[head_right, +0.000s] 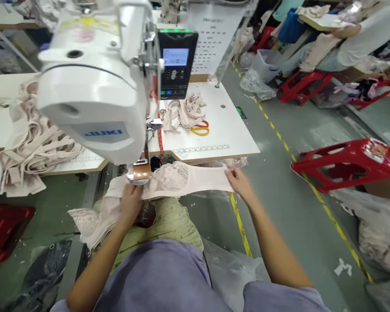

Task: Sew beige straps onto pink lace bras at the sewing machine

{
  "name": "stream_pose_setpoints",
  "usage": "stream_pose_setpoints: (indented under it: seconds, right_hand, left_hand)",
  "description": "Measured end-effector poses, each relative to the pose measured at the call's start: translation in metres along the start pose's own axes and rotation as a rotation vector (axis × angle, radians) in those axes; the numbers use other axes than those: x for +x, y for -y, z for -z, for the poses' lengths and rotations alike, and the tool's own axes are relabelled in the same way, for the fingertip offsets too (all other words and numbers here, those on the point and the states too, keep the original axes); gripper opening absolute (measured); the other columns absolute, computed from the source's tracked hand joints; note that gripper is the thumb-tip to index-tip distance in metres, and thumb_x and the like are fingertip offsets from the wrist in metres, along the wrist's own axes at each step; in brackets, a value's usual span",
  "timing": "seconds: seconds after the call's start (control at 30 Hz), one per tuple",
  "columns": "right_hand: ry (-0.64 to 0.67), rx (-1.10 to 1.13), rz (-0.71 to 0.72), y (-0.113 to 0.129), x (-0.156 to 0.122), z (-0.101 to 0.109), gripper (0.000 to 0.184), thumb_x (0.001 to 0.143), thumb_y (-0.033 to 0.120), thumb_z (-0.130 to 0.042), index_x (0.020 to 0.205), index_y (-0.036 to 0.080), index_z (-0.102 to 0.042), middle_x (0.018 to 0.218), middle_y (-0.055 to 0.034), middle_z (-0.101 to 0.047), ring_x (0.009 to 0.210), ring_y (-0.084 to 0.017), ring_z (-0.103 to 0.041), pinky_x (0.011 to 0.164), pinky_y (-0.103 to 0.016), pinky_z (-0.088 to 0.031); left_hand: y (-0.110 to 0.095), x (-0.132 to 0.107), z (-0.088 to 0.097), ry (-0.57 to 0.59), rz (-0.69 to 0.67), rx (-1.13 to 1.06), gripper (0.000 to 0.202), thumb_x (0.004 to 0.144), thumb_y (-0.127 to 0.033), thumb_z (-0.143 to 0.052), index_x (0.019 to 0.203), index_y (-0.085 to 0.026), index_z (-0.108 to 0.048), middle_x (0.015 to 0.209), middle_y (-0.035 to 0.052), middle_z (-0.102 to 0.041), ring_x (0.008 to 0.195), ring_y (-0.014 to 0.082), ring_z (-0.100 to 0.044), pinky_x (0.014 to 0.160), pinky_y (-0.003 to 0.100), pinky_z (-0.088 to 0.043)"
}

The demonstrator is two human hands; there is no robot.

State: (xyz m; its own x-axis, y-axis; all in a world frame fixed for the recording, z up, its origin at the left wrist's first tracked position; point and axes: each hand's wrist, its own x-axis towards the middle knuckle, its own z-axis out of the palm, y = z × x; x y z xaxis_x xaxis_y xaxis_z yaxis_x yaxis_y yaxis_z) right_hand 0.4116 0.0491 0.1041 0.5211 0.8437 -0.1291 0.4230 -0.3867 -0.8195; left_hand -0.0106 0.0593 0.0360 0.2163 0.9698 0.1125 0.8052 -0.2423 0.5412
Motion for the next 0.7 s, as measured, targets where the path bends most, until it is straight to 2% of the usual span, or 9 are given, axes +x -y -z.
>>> stream_pose_setpoints:
  seconds: [0.1, 0.17, 0.23, 0.3, 0.4, 0.47, 0.57, 0.63, 0.7]
  right_hand:
    - [0.116, -0.162, 0.055, -0.023, -0.002, -0.053, 0.046, 0.065, 0.055, -0.069, 0.085, 0.015, -0.059, 0.097, -0.0223, -0.065, 0.105, -0.04, -0.057, 0.097, -0.057, -0.039]
    - [0.232, -0.202, 0.149, -0.028, -0.021, -0.091, 0.049, 0.069, 0.053, -0.066, 0.099, 0.014, -0.06, 0.113, -0.0244, -0.062, 0.117, -0.039, -0.052, 0.104, -0.056, -0.036]
    - [0.363, -0.204, 0.271, -0.022, -0.047, -0.127, 0.049, 0.077, 0.051, -0.059, 0.111, 0.016, -0.059, 0.121, -0.0205, -0.061, 0.121, -0.035, -0.052, 0.105, -0.052, -0.038]
    - [0.535, -0.182, 0.42, -0.006, -0.077, -0.161, 0.043, 0.086, 0.048, -0.053, 0.117, 0.019, -0.058, 0.122, -0.0167, -0.062, 0.118, -0.031, -0.056, 0.103, -0.049, -0.043]
    - [0.898, -0.129, 0.628, 0.032, -0.12, -0.206, 0.033, 0.094, 0.04, -0.048, 0.117, 0.021, -0.061, 0.119, -0.0128, -0.063, 0.112, -0.025, -0.06, 0.099, -0.043, -0.047]
    - [1.051, -0.109, 0.695, 0.06, -0.144, -0.231, 0.033, 0.095, 0.038, -0.048, 0.121, 0.022, -0.06, 0.124, -0.0123, -0.061, 0.115, -0.024, -0.059, 0.1, -0.041, -0.047]
    - [1.088, -0.142, 0.823, 0.095, -0.167, -0.253, 0.055, 0.086, 0.049, -0.062, 0.131, 0.017, -0.054, 0.135, -0.0164, -0.055, 0.122, -0.028, -0.053, 0.101, -0.041, -0.044]
    - [1.173, -0.213, 0.956, 0.115, -0.17, -0.252, 0.056, 0.077, 0.056, -0.071, 0.113, 0.014, -0.064, 0.115, -0.0147, -0.065, 0.103, -0.026, -0.059, 0.086, -0.035, -0.047]
    - [1.293, -0.28, 1.041, 0.132, -0.161, -0.235, 0.042, 0.078, 0.058, -0.069, 0.077, 0.016, -0.065, 0.076, -0.0033, -0.065, 0.07, -0.016, -0.055, 0.064, -0.027, -0.04]
  left_hand:
    - [-0.002, -0.025, -0.023, 0.066, 0.06, 0.04, 0.045, 0.079, -0.018, -0.061, 0.124, -0.022, -0.062, 0.136, 0.0116, -0.059, 0.126, 0.0272, -0.053, 0.102, 0.041, -0.044]
    - [0.02, -0.049, -0.011, 0.061, 0.189, 0.1, 0.039, 0.082, -0.027, -0.061, 0.121, -0.021, -0.062, 0.129, 0.0118, -0.062, 0.118, 0.0255, -0.057, 0.098, 0.038, -0.046]
    - [0.056, -0.076, 0.022, 0.011, 0.404, 0.196, 0.034, 0.092, -0.034, -0.048, 0.116, -0.014, -0.062, 0.119, 0.0172, -0.064, 0.112, 0.0268, -0.059, 0.096, 0.041, -0.045]
    - [0.092, -0.098, 0.063, -0.036, 0.646, 0.302, 0.04, 0.097, -0.036, -0.036, 0.109, -0.008, -0.061, 0.107, 0.0209, -0.065, 0.104, 0.0285, -0.061, 0.09, 0.044, -0.045]
    - [0.118, -0.118, 0.108, -0.005, 0.848, 0.366, 0.035, 0.096, -0.04, -0.044, 0.09, -0.012, -0.063, 0.084, 0.0099, -0.067, 0.082, 0.0229, -0.063, 0.078, 0.037, -0.046]
    - [0.107, -0.123, 0.117, 0.025, 0.865, 0.357, 0.035, 0.095, -0.037, -0.043, 0.078, -0.014, -0.063, 0.073, 0.0078, -0.065, 0.072, 0.0216, -0.063, 0.07, 0.033, -0.043]
    - [0.054, -0.122, 0.112, 0.059, 0.726, 0.258, 0.041, 0.096, -0.036, -0.036, 0.067, -0.018, -0.058, 0.064, 0.0067, -0.062, 0.064, 0.0196, -0.059, 0.062, 0.028, -0.037]
    - [0.014, -0.118, 0.108, 0.099, 0.536, 0.131, 0.042, 0.096, -0.042, -0.037, 0.065, -0.02, -0.056, 0.061, 0.002, -0.059, 0.061, 0.0162, -0.056, 0.06, 0.026, -0.036]
    - [-0.011, -0.108, 0.108, 0.101, 0.377, 0.025, 0.046, 0.097, -0.044, -0.036, 0.061, -0.021, -0.051, 0.057, -0.0002, -0.054, 0.057, 0.0151, -0.052, 0.058, 0.026, -0.035]
